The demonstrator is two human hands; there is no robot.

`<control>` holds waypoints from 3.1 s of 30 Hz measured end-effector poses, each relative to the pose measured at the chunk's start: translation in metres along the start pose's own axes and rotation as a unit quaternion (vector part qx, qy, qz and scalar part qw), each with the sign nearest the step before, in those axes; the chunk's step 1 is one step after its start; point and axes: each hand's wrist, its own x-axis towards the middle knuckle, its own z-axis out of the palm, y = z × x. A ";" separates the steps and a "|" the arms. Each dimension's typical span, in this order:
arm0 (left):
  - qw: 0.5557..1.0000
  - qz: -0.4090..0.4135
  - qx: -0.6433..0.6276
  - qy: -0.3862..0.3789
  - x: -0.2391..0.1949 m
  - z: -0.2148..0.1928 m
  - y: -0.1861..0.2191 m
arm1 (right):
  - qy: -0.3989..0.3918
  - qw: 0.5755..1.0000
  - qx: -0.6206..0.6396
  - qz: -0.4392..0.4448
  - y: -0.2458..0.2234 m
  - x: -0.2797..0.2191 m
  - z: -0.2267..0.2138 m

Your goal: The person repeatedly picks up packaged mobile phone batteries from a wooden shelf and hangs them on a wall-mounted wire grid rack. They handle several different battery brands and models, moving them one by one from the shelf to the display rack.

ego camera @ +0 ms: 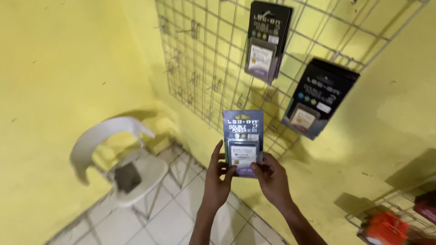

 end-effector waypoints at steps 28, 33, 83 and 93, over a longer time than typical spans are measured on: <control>0.885 0.367 -0.035 -0.284 0.310 0.000 0.087 | 0.400 0.887 -0.214 -0.082 -0.201 0.192 0.044; 0.893 0.364 -0.020 -0.264 0.318 0.008 0.084 | 0.425 0.850 -0.293 -0.104 -0.191 0.201 0.038; 0.616 0.074 0.035 -0.783 -0.387 0.388 -0.074 | 0.714 0.582 -0.023 0.389 -0.026 -0.585 -0.185; 0.639 0.138 -0.028 -0.756 -0.509 0.628 -0.069 | 0.730 0.551 0.000 0.405 0.014 -0.677 -0.362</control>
